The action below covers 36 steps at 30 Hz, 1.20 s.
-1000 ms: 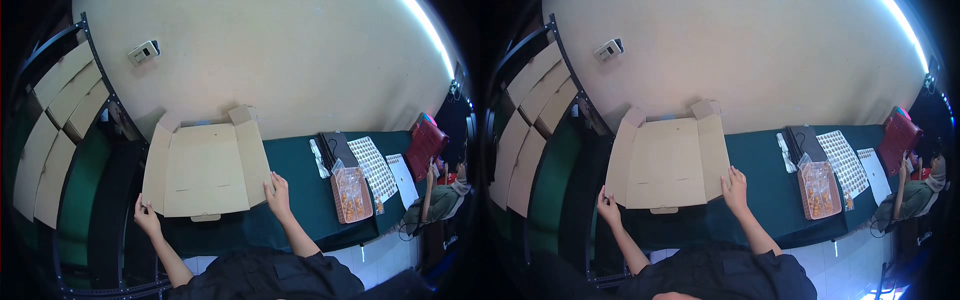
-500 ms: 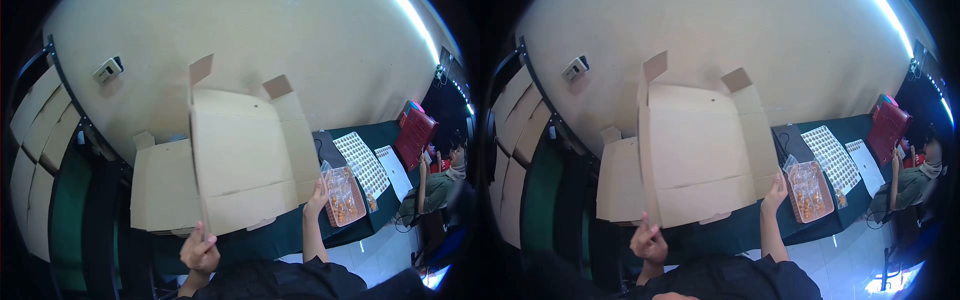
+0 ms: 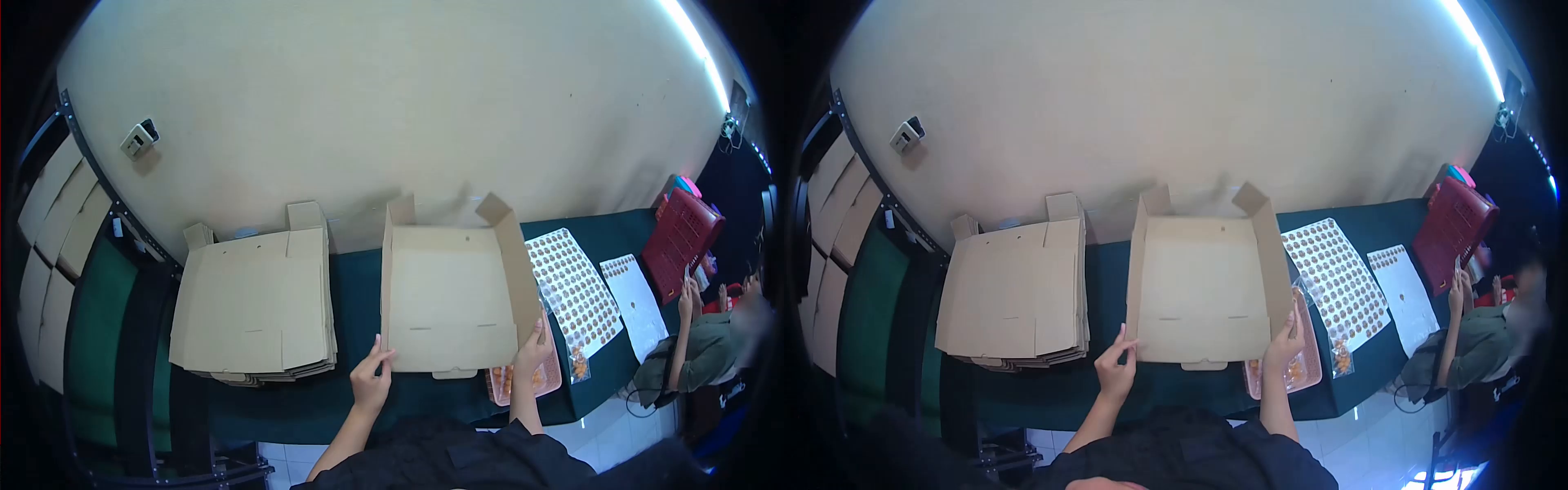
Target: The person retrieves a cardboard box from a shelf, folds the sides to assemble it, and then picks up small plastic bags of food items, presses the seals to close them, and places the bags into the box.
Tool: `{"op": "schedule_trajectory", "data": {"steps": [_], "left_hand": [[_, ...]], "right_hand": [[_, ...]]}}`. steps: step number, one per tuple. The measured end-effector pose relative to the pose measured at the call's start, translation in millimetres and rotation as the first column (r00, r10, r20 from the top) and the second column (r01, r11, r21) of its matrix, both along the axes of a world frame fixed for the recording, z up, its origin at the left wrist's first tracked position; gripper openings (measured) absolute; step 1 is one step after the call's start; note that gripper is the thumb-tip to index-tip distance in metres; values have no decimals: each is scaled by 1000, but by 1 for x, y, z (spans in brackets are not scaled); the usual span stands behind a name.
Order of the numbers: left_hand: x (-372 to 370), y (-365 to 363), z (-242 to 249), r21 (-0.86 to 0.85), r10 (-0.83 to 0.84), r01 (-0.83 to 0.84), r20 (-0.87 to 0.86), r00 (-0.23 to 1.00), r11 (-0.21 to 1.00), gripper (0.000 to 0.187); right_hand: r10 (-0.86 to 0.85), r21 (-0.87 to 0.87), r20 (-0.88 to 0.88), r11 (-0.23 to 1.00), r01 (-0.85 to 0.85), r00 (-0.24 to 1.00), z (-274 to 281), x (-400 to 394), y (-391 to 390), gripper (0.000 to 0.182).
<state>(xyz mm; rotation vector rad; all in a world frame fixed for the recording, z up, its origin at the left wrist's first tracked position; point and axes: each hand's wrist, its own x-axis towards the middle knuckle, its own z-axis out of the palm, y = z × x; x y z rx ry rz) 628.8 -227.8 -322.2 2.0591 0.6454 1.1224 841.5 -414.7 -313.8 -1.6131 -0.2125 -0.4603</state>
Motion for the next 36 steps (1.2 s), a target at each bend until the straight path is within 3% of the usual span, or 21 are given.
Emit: {"op": "schedule_trajectory", "data": {"steps": [3,6,9,12,14,15,16,17,19,21,22,26,29,31,32,33,34,35,36], "left_hand": [[-1,-7,-33,-62,20,-28,-117,993,998,16],[-20,-4,-66,-151,112,-136,-158,981,979,16],[-40,0,-79,-191,181,-208,-150,972,959,12],[-49,0,-92,-112,259,-295,-254,932,949,22],[-39,-13,-72,129,443,-440,-488,752,889,44],[-37,-11,-77,122,445,-446,-491,749,887,44],[-34,-7,-91,65,271,-287,-570,776,956,53],[-30,-3,-106,-8,88,-121,-632,770,993,63],[-24,-5,-135,7,98,-122,-634,767,993,74],[-16,-6,-157,-199,69,-322,-749,659,925,86],[-17,-3,-168,-201,78,-334,-744,664,921,95],[-22,0,-168,-222,-24,-231,-768,641,947,96],[-26,3,-174,-254,-8,-236,-697,717,938,93],[-29,11,-185,-498,36,-297,-467,883,815,94],[-32,8,-191,-736,83,-214,-210,974,643,69],[-37,10,-195,-736,87,-216,-211,974,641,69],[-46,13,-197,-719,-2,-178,-241,970,672,51],[-53,13,-201,-704,-90,-135,-273,958,697,36],[-58,6,-196,-705,-88,-137,-274,958,696,36]], "right_hand": [[81,-91,-52,992,-85,995,-45,27,-15,35],[236,-20,-187,970,-244,954,-101,45,-18,30],[302,-152,-215,929,-337,929,-66,22,-7,31],[376,-256,-189,873,-415,907,-78,9,-1,34],[434,-333,-139,826,-455,890,-84,-2,0,35],[485,-428,-201,738,-522,851,-81,-10,-1,37],[523,-510,-272,634,-582,808,-81,-17,-3,39],[523,-512,-278,628,-585,805,-83,-22,-4,39],[505,-585,-218,617,-526,835,-86,-25,-5,39],[507,-537,-243,640,-550,827,-93,-22,-8,40],[515,-515,-232,654,-554,825,-93,-21,-9,41],[483,-498,-326,643,-582,813,-95,-19,-15,42],[477,-515,-337,628,-583,812,-113,-11,-15,40],[493,-535,-300,622,-572,817,-118,-7,-13,39],[427,-587,-275,635,-502,862,-120,-6,-13,36],[357,-635,-248,642,-429,901,-121,-5,-12,35],[359,-636,-249,640,-432,899,-124,-1,-12,35],[373,-533,-342,679,-505,863,-128,6,-11,33],[393,-421,-428,711,-564,814,-131,10,-11,31]]}}
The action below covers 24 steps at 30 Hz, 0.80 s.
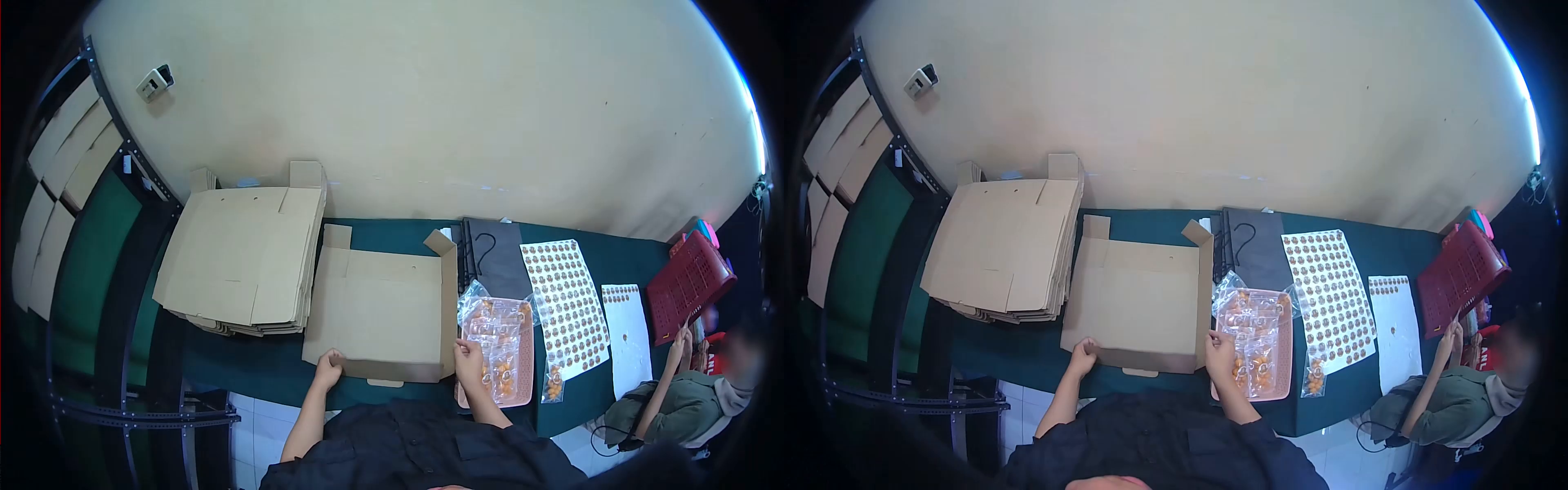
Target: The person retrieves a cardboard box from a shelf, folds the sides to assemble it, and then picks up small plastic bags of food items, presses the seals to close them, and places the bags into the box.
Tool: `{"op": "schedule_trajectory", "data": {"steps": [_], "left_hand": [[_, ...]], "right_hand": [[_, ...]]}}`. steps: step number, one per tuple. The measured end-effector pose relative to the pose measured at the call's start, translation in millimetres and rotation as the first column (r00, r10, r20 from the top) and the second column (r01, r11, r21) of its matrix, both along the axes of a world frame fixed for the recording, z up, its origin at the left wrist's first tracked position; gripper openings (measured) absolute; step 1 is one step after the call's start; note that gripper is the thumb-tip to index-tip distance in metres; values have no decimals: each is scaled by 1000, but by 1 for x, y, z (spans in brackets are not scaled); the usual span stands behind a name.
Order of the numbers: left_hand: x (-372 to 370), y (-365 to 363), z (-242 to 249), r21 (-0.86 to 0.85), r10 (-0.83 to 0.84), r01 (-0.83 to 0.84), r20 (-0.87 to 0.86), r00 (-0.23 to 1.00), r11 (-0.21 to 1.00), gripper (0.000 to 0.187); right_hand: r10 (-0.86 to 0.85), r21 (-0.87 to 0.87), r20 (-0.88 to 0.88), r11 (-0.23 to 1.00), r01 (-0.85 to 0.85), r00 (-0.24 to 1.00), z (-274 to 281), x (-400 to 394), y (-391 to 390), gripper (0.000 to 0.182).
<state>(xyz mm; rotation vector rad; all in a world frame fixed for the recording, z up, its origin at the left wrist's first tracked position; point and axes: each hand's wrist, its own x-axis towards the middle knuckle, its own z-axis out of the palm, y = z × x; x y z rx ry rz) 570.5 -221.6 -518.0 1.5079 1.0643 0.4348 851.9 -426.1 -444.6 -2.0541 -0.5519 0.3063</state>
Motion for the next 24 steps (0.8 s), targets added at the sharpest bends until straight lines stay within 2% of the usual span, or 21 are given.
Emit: {"op": "schedule_trajectory", "data": {"steps": [1,3,5,7,8,10,11,13,14,16,17,18,19,20,22,23,24], "left_hand": [[-6,-8,12,33,-42,42,-8,999,999,27],[-10,-12,15,79,-84,84,-6,996,993,22],[-30,-20,3,-54,-153,165,177,972,985,21],[-42,-28,-17,-15,-100,105,212,972,994,19],[-45,-29,-19,17,-49,46,248,968,999,19],[-47,-32,-25,25,-2,-4,253,967,1000,18],[-46,-34,-25,31,46,-57,268,962,998,19],[-45,-36,-23,15,76,-84,278,957,996,20],[-44,-36,-22,4,100,-106,289,952,994,21],[-45,-34,-22,-10,122,-125,287,950,992,21],[-47,-34,-22,-18,126,-126,282,951,992,22],[-47,-35,-20,39,90,-103,246,965,994,22],[-47,-35,-20,2,122,-125,223,967,992,22],[-46,-37,-20,-38,138,-133,256,957,990,22],[-46,-35,-27,-76,160,-144,297,941,987,22],[-46,-34,-30,-89,168,-146,333,928,985,23],[-46,-35,-30,-104,177,-149,367,913,983,23]], "right_hand": [[2,2,3,1000,-2,1000,-2,2,-2,31],[79,93,-319,994,-52,944,-5,6,-3,31],[104,109,-299,991,-74,948,14,1,-4,32],[258,-206,-86,940,-271,962,24,2,-5,32],[261,-204,-90,940,-274,961,33,-1,-4,32],[417,-415,-291,756,-506,861,48,-6,-2,30],[419,-417,-294,753,-510,859,40,-6,-3,30],[450,-521,-384,615,-592,806,27,-2,-3,33],[459,-525,-384,605,-599,801,23,2,-6,33],[290,-251,-530,844,-474,797,33,10,-11,29],[293,-257,-534,837,-483,793,39,19,-15,29],[259,-179,-642,865,-469,721,46,33,-18,26],[229,-104,-737,892,-441,636,54,45,-22,23],[232,-109,-732,888,-446,640,63,52,-27,23],[335,246,-842,936,-252,423,79,63,-32,21],[340,246,-838,934,-261,426,81,70,-30,21],[358,356,-876,932,-68,323,84,74,-28,22]]}}
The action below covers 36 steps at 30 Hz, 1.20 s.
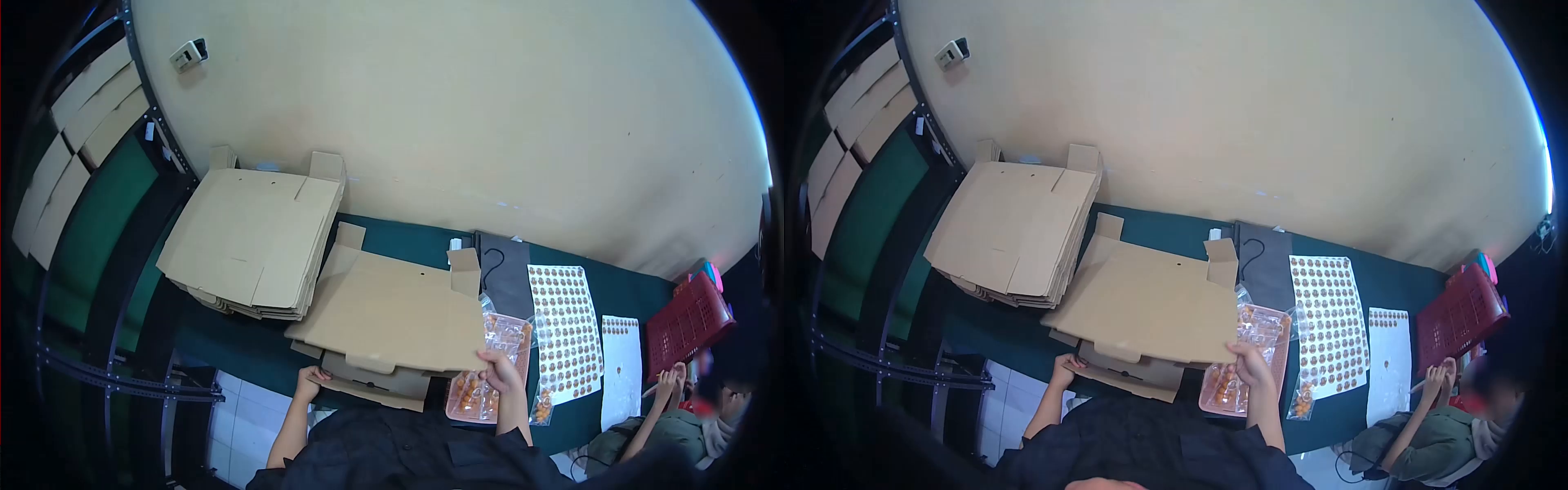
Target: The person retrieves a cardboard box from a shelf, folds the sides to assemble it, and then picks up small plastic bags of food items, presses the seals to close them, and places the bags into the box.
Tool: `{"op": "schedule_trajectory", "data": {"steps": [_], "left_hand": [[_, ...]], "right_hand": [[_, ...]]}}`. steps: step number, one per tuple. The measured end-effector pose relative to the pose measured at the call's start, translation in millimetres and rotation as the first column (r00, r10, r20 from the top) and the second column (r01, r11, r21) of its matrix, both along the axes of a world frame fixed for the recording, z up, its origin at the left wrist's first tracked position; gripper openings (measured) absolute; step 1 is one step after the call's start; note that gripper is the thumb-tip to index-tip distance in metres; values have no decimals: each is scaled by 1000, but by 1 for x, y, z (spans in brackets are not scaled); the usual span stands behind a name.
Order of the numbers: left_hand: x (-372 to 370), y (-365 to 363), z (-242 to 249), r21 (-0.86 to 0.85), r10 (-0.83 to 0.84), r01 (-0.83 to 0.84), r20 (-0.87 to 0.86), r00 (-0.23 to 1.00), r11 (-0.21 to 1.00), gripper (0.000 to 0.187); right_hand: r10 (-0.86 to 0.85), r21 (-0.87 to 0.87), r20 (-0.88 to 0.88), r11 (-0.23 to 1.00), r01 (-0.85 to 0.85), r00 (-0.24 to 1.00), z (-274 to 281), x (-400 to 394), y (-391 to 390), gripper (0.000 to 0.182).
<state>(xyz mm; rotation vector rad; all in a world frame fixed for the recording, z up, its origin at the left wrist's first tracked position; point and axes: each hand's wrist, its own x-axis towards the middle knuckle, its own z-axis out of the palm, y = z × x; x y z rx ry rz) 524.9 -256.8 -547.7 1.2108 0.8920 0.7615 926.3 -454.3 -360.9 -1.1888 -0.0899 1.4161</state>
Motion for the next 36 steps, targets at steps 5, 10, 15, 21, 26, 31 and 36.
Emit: {"op": "schedule_trajectory", "data": {"steps": [5,10,15,21,26,31,36], "left_hand": [[-7,-17,8,57,-86,90,-67,994,994,23],[-7,-26,10,20,-81,82,-82,993,996,23],[-7,-26,13,4,-107,108,-84,991,994,23],[-12,-25,0,35,-125,127,-51,991,991,23],[-14,-28,5,-79,-171,163,-120,978,984,22],[-19,-28,11,-158,-346,325,-130,929,932,21],[-24,-31,18,-293,-488,471,17,873,832,22]], "right_hand": [[-91,482,-565,770,418,820,18,11,21,35],[51,573,-722,602,556,690,4,12,83,39],[-37,574,-646,636,517,763,-16,26,150,38],[-205,621,-124,747,237,971,-34,63,192,58],[-279,537,359,842,48,891,-26,70,188,66],[-135,320,757,930,-183,640,-32,60,168,62],[35,135,765,967,-214,643,-66,50,139,52]]}}
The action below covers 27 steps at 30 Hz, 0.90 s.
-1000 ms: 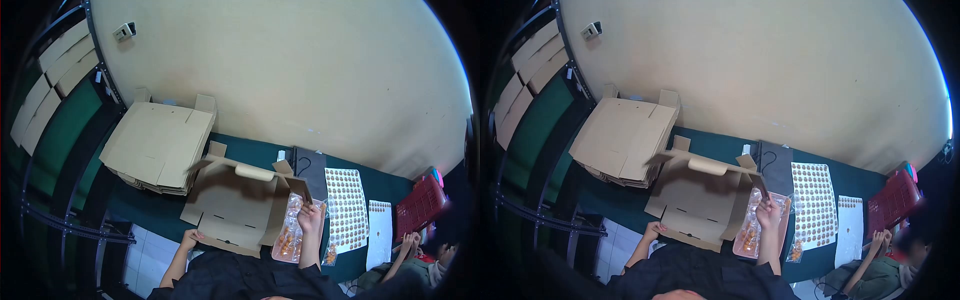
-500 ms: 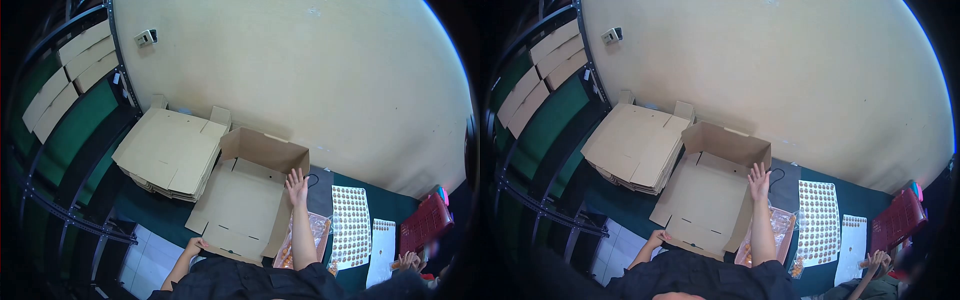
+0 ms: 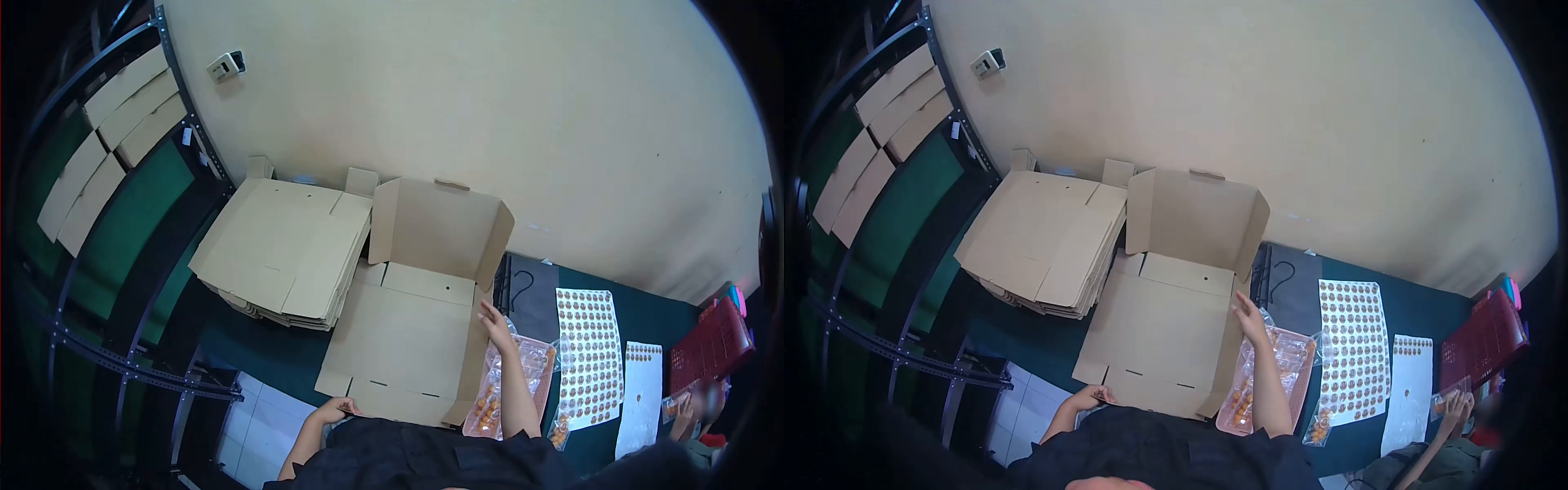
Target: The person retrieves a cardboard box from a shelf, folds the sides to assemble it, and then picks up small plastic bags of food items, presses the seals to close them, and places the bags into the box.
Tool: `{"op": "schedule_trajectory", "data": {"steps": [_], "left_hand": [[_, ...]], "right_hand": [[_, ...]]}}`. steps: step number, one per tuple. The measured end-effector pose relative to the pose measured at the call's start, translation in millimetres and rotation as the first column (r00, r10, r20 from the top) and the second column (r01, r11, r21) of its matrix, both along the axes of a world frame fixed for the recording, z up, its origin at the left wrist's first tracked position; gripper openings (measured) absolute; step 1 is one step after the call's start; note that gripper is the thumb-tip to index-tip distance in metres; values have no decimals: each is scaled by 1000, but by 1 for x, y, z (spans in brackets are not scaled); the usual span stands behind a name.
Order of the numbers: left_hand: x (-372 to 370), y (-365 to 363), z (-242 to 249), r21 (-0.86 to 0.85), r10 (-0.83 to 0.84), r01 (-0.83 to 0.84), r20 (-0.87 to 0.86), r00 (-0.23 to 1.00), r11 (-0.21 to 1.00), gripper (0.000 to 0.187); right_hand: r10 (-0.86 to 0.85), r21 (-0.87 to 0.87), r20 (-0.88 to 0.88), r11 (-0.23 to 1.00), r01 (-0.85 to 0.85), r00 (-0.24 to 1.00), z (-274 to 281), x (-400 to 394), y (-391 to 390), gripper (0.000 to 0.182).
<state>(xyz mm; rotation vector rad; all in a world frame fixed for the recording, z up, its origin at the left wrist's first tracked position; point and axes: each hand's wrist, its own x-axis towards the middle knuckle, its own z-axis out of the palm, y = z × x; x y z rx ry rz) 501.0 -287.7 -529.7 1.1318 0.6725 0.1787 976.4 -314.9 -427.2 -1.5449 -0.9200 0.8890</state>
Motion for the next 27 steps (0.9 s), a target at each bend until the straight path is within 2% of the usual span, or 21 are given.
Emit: {"op": "schedule_trajectory", "data": {"steps": [1,2,3,4,5,6,7,9,10,11,13,14,15,16,17,19,21,22,23,26,27], "left_hand": [[-1,3,3,6,-105,106,-21,994,994,22],[-2,7,5,10,-210,211,-42,977,977,25],[-3,13,12,9,-220,221,-39,975,975,25],[-5,22,19,-14,-339,340,-104,935,940,30],[-3,30,30,-43,-451,451,-165,877,892,38],[5,35,49,-87,-469,464,-256,845,882,42],[14,40,52,-84,-474,469,-254,843,879,42],[30,48,57,-93,-544,577,-483,687,812,38],[42,50,61,18,-514,633,-566,644,774,32],[54,51,66,18,-518,637,-566,642,770,32],[74,52,78,25,-401,557,-667,628,830,27],[74,54,64,148,-367,549,-600,711,822,25],[75,53,55,149,-370,554,-601,709,819,25],[78,51,48,378,-206,472,-565,799,796,26],[79,52,41,585,-50,367,-485,873,723,28],[80,52,42,651,-6,396,-516,857,648,34],[79,43,54,817,312,396,-540,782,420,41],[76,46,50,714,267,474,-659,703,514,63],[73,45,46,716,269,474,-658,703,512,63],[64,45,45,604,345,428,-768,540,672,99],[65,45,51,606,350,425,-766,539,672,99]], "right_hand": [[-7,-1,1,1000,7,1000,-1,-1,-6,52],[-13,-72,289,997,35,957,-3,-2,-13,48],[4,-134,551,988,83,835,1,-7,-17,45],[-1,-130,667,984,118,745,0,-11,-20,40],[-8,-130,668,983,128,744,-3,-14,-24,40],[-20,-111,664,986,125,747,-8,-17,-27,41],[-32,-90,660,988,121,751,-12,-19,-28,41],[-19,-99,624,990,103,782,-11,-28,-30,41],[23,-132,693,987,95,721,-7,-32,-29,42],[68,-166,754,982,89,653,-4,-35,-27,42],[51,-147,784,984,105,618,-1,-32,-20,42],[32,-115,803,988,103,594,2,-29,-14,41],[10,-83,821,991,101,570,5,-25,-8,40],[5,-80,821,991,106,570,6,-20,-1,40],[23,-80,819,994,74,574,7,-15,8,39],[34,-76,816,996,49,577,7,-2,25,37],[138,-173,861,985,27,489,4,11,42,35],[203,-248,869,968,43,450,0,19,49,37],[200,-245,870,968,43,450,-4,27,56,37],[291,-384,834,916,115,469,-4,47,74,43],[290,-381,835,918,112,467,-3,48,78,43]]}}
